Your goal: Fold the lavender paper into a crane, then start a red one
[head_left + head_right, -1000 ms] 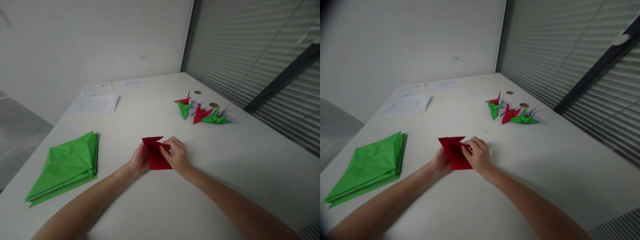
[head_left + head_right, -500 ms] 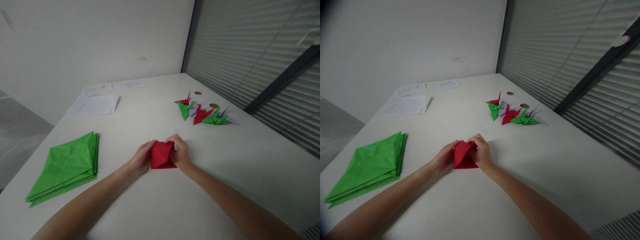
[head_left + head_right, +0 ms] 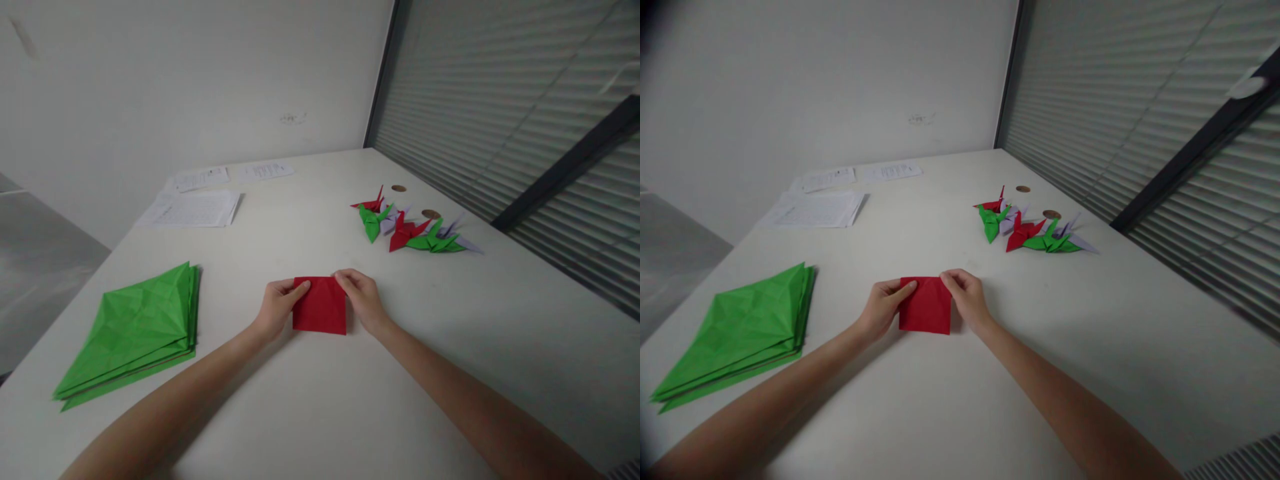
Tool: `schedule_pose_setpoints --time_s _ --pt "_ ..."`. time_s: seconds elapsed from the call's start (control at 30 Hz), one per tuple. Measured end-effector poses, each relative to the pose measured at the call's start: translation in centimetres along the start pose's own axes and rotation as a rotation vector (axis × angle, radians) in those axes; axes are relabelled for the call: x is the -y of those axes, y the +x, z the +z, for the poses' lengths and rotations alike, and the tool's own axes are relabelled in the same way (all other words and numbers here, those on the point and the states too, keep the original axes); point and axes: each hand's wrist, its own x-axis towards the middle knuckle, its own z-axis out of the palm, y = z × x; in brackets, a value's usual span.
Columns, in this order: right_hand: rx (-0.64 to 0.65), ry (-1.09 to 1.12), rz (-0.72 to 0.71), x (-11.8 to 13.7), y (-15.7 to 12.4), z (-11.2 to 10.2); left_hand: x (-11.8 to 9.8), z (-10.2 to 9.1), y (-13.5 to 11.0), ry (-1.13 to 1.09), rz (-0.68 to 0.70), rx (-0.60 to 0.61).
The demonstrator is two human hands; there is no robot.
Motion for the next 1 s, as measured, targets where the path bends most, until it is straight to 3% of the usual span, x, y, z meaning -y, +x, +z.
schedule_pose_setpoints --time_s 0.37,0.53,0.73,1.0 --pt "-0.08 -0.062 -0.091 -0.25 0.12 0.12 0.17 -0.25 0.17 0.054 0.073 -0.042" --pt "-0.005 -0.058 -0.076 -0.1 -0.24 0.45 -0.01 -0.07 -0.07 0.062 0.099 -0.07" --pt "0.004 -0.022 -0.009 -0.22 -0.11 0.44 0.1 0.21 -0.28 0.132 0.026 0.035" --pt "-0.017 -0.005 0.012 0.02 0.44 -0.24 0.01 0.0 -0.32 0.214 0.016 0.076"
